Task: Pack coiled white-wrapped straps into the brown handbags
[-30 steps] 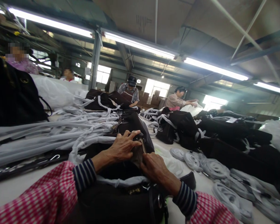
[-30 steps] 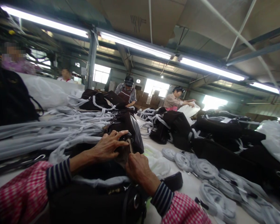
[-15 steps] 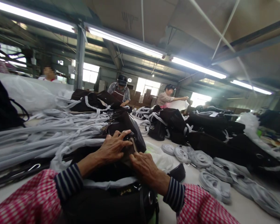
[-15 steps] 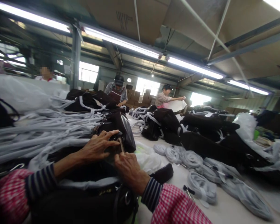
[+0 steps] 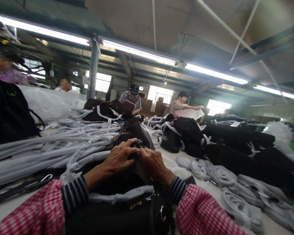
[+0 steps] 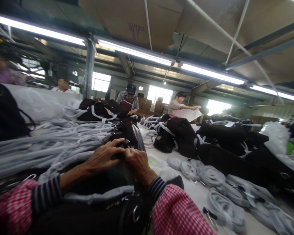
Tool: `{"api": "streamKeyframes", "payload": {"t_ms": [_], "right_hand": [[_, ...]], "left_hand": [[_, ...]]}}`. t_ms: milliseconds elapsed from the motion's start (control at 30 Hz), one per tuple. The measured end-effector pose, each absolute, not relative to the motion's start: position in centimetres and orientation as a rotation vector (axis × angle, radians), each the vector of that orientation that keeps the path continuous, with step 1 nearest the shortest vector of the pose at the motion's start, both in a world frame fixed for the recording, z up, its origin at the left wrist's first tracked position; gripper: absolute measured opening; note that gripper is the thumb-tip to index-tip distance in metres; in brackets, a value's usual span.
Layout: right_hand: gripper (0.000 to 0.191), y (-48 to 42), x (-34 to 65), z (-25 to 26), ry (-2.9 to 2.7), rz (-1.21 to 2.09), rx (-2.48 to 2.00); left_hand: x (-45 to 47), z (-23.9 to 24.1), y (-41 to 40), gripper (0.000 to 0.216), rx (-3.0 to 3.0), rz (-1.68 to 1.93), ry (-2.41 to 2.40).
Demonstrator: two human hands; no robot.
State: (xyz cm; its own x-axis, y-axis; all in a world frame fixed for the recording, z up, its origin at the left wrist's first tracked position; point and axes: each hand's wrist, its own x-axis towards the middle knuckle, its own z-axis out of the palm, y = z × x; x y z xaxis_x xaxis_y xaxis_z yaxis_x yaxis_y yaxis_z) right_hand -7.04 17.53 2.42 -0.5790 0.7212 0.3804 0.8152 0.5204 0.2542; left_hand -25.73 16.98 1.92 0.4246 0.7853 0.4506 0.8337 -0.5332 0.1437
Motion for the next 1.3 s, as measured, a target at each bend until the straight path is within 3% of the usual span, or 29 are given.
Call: {"api": "streamKeyframes", "payload": {"t_ms": [167,333,500,800,933,1100,1300], "right_hand": [[0.016,16.0,-5.7,2.0,-2.563,-0.658,-1.107],[0.014,13.0,-4.3,2.4,-2.476,-0.703,-0.842],[0.009,11.9,-3.4,1.8,-2.444,-0.479,-0.934],[0.020,10.8,-1.3,-0.4,-2.273,-0.190,-0.968],[0.011,7.9,1.3,-1.6,-2.236,-0.092,-1.233],[0.037,4.8,2.4,-4.0,-2.353,0.093,-1.387],[0.026,3.8,2.4,-4.8,-2.341,0.086,-1.270]], "left_hand": [[-25.3,2.8,16.3,0.023,-2.556,-0.748,-1.358],[-25.3,3.9,15.1,0.021,-2.609,-0.833,-1.035],[-24.3,3.2,15.5,0.013,-2.683,-0.800,-0.915],[-24.0,1.3,16.8,0.024,-2.727,-0.794,-0.883],[-24.4,0.9,16.4,0.025,-2.684,-0.858,-0.871],[-24.2,1.8,15.6,0.026,-2.650,-0.857,-0.755],[-24.6,1.6,15.5,0.021,-2.629,-0.842,-0.830]]}}
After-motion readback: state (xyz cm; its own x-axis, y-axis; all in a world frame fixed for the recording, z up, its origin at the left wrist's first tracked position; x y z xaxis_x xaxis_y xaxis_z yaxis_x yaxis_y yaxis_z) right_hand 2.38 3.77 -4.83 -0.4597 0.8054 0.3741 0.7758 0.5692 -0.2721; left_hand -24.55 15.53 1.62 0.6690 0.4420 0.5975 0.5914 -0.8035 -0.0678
